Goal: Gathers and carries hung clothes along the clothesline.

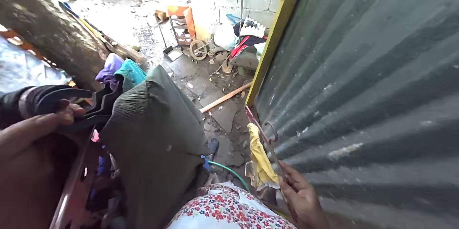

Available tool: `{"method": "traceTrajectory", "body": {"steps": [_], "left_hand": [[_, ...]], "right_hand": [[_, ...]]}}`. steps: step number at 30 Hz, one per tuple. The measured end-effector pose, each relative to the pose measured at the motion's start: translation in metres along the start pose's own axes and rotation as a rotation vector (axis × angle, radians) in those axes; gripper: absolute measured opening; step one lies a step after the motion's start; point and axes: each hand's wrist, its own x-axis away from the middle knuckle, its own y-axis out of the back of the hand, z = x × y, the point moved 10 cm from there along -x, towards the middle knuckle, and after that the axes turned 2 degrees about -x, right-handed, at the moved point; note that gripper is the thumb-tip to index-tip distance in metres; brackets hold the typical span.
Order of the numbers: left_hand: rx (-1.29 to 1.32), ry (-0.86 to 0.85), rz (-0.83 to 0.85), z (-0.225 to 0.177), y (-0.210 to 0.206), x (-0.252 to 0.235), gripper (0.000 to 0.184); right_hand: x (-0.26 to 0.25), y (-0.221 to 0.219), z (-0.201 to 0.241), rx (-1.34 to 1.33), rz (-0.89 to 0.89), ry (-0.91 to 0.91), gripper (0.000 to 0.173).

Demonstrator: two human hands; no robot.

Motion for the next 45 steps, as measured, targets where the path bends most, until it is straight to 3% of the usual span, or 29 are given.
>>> {"method": "traceTrajectory", "body": {"steps": [3, 6, 8, 12, 17, 24, 29, 35, 41, 45], "left_hand": [[0.027, 0.022, 0.023, 0.058, 0.005, -0.050, 0.013], [0.048, 0.000, 0.244, 0.131, 0.000, -0.130, 0.019], [0.037, 0.022, 0.216, 0.175, -0.015, -0.181, 0.023], [0.036, 0.073, 0.205, 0.264, -0.040, -0.256, 0.023], [0.049, 0.080, 0.231, 0.313, -0.079, -0.345, 0.028], [0.009, 0.020, 0.306, 0.359, -0.157, -0.446, 0.028], [0.050, -0.059, 0.493, 0.412, -0.245, -0.487, 0.027], [0.196, 0.017, 0.681, 0.488, -0.383, -0.535, 0.028], [0.361, 0.052, 0.863, 0.514, -0.519, -0.577, 0.023], [0.455, 0.048, 0.996, 0.530, -0.617, -0.601, 0.022]], "right_hand": [[-0.053, -0.010, -0.024, 0.101, -0.042, -0.017, 0.054], [-0.127, -0.032, -0.067, 0.161, -0.112, 0.007, 0.054], [-0.181, -0.054, -0.090, 0.136, -0.203, 0.054, 0.054], [-0.277, -0.086, -0.096, 0.189, -0.322, 0.102, 0.053], [-0.378, -0.107, -0.068, 0.134, -0.381, 0.152, 0.051], [-0.499, -0.104, -0.064, 0.065, -0.408, 0.366, 0.043], [-0.598, -0.064, -0.072, 0.149, -0.459, 0.457, 0.032], [-0.704, 0.020, -0.095, 0.466, -0.765, 0.337, 0.030], [-0.714, 0.064, -0.093, 0.704, -1.091, 0.300, 0.026], [-0.712, 0.078, -0.100, 0.761, -1.199, 0.278, 0.023]]}}
